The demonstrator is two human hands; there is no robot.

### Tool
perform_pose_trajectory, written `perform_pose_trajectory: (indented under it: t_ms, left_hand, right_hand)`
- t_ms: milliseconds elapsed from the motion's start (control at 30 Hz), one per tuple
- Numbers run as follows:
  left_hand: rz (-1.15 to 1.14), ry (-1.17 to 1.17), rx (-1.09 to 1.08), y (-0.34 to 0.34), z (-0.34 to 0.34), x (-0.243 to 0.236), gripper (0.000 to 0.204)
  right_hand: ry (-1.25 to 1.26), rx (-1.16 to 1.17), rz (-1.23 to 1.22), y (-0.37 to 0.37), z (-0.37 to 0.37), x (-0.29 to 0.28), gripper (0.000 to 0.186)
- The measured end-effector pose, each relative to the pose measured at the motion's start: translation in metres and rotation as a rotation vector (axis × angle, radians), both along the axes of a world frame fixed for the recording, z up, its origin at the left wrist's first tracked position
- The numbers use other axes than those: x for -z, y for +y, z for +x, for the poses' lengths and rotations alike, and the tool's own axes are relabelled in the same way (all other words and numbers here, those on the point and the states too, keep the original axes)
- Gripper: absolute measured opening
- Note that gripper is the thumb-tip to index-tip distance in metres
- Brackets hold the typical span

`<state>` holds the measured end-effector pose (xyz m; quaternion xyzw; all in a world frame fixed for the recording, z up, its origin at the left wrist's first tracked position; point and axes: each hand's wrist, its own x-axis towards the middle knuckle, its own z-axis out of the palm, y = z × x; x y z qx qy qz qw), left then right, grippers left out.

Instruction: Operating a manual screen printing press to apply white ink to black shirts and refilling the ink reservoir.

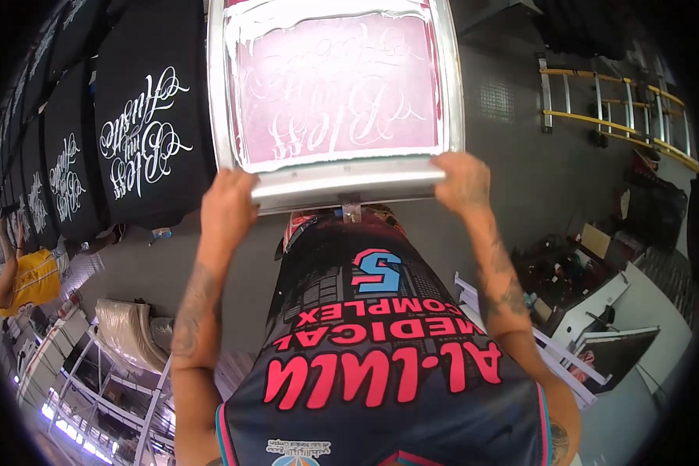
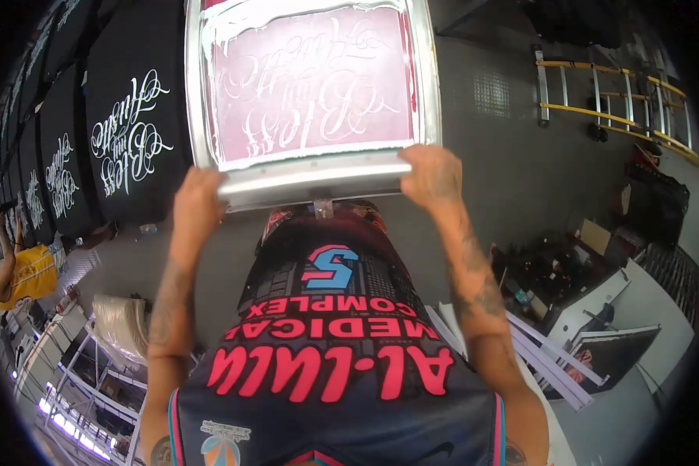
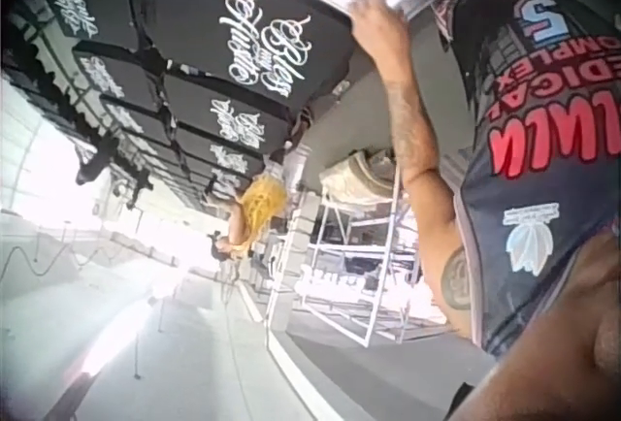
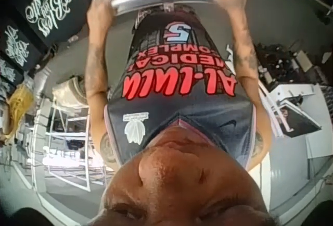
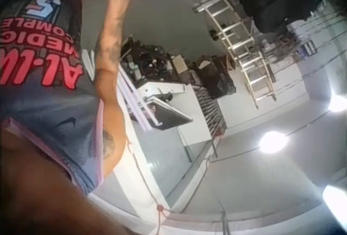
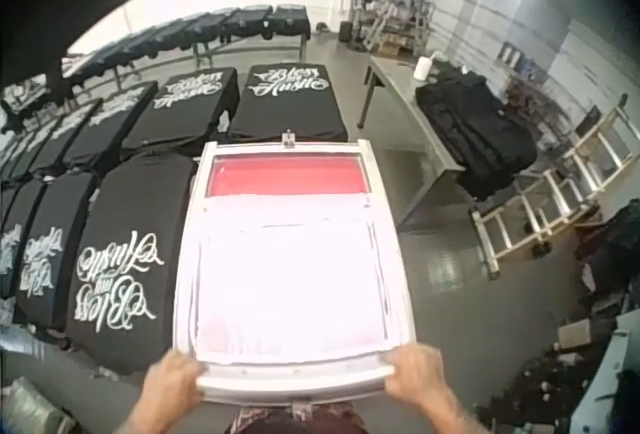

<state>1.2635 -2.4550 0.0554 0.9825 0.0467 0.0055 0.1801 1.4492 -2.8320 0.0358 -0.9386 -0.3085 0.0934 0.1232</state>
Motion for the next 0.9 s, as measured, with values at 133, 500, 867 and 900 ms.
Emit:
perform_pose_trajectory:
  t_ms: [133, 500, 867, 900]
  left_hand:
    - [-0.008, 0.016, -0.084, -0.014, -0.007, 0.013, 0.029]
    - [0.162, -0.017, -0.096, 0.036, 0.103, 0.033, 0.015]
    - [0.298, 0.250, -0.060, 0.136, 0.298, 0.016, 0.023]
    - [0.282, 0.170, 0.000, 0.129, 0.287, 0.004, 0.024]
  right_hand:
    - [0.046, 0.028, -0.027, 0.007, -0.013, 0.001, 0.028]
    - [-0.161, 0.012, 0.051, 0.052, 0.066, 0.017, 0.017]
    - [-0.062, -0.062, -0.289, 0.154, 0.274, -0.009, 0.046]
    - [-0.135, -0.044, -0.248, 0.141, 0.276, -0.002, 0.049]
